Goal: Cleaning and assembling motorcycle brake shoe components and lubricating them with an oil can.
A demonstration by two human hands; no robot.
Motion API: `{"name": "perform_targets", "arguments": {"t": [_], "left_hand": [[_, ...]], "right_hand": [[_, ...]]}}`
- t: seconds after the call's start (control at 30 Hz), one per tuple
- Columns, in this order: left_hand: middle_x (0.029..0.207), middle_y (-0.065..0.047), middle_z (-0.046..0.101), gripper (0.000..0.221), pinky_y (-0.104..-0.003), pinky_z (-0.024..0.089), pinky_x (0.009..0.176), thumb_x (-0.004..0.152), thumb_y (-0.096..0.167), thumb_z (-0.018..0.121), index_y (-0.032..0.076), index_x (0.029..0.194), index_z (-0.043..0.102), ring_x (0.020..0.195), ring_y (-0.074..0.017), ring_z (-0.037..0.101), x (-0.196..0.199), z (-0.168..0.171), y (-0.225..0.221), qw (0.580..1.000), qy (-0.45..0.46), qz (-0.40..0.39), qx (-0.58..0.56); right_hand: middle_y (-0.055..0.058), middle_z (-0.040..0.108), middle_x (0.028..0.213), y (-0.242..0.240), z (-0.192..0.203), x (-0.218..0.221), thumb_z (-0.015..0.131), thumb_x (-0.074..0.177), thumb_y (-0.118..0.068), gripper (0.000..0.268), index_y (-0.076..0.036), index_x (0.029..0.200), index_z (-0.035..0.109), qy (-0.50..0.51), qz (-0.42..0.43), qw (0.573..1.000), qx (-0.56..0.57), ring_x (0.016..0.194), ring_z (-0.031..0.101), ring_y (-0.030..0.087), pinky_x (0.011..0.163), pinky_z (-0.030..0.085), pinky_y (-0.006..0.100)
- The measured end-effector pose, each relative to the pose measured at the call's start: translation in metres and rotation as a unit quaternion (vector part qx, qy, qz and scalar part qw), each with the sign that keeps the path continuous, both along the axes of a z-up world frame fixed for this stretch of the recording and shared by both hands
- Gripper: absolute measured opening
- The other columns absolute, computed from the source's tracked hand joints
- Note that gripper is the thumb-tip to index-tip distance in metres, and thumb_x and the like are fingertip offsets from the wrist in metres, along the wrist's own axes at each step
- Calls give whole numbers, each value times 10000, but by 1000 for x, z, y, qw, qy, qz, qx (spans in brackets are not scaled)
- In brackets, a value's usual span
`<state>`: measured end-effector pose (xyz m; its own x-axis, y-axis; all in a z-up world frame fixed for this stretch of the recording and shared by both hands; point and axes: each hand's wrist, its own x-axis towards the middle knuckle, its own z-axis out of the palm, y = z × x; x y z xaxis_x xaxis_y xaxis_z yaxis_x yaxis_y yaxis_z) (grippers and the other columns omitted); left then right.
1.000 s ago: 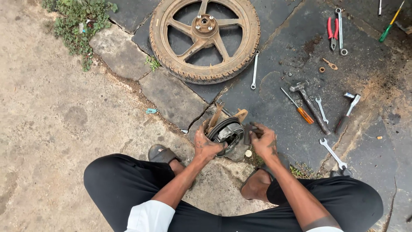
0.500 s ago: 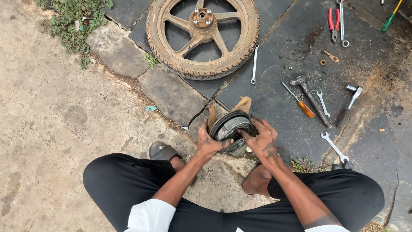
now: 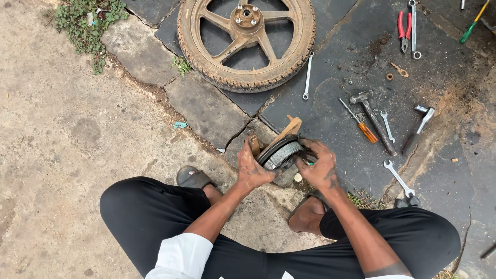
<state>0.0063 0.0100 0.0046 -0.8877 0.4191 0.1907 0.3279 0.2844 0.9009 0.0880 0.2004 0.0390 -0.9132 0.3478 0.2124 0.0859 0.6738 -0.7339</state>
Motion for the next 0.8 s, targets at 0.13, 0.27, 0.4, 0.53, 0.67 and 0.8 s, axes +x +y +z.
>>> {"name": "perform_targets", "arguments": {"t": [0.13, 0.27, 0.4, 0.53, 0.67, 0.8], "left_hand": [[962, -151, 762, 822, -371, 638, 804, 575, 286, 900, -59, 1206, 503, 824, -270, 785, -2, -10, -5, 999, -6, 5, 32], [910, -174, 710, 956, -354, 631, 716, 566, 304, 894, -132, 1264, 407, 746, -285, 748, -1, -16, -6, 998, 59, 16, 5], [904, -145, 732, 873, -342, 645, 708, 579, 314, 888, -89, 1220, 455, 750, -259, 770, -1, -6, -7, 999, 31, 6, 17], [908, -161, 714, 883, -345, 638, 680, 552, 296, 881, -97, 1219, 456, 745, -272, 758, -1, -2, -5, 999, 34, 32, 24], [883, -144, 705, 858, -347, 627, 668, 536, 296, 895, -89, 1184, 485, 729, -262, 750, 0, -2, -5, 998, 40, 35, 39], [870, -113, 697, 804, -346, 613, 646, 536, 288, 883, -79, 1146, 512, 691, -245, 731, 2, -3, -4, 997, 45, 38, 54]], "right_hand": [[188, 757, 1126, 0, -3, -3, 737, 794, -7, 307, 41, 1097, 734, -5, 17, 1000, -15, 1004, 757, 258, 888, 601, 335], [144, 762, 1121, 1, -7, -4, 684, 913, -37, 261, 16, 1168, 688, -22, 5, 995, -98, 1047, 749, 227, 934, 602, 323], [95, 728, 1175, 2, -3, -8, 651, 936, -28, 322, -45, 1256, 675, -54, 16, 989, -139, 1039, 727, 194, 867, 608, 304], [87, 719, 1195, 6, -15, -8, 664, 928, -21, 268, -61, 1184, 733, -61, 33, 992, -107, 982, 728, 179, 788, 605, 297], [77, 739, 1169, 5, -32, -7, 639, 912, 36, 308, -69, 1181, 747, -40, 22, 995, -91, 951, 738, 165, 801, 601, 293], [69, 764, 1129, -9, -38, 4, 573, 843, 151, 440, -112, 1120, 790, 6, 24, 999, 28, 931, 756, 196, 730, 608, 298]]}}
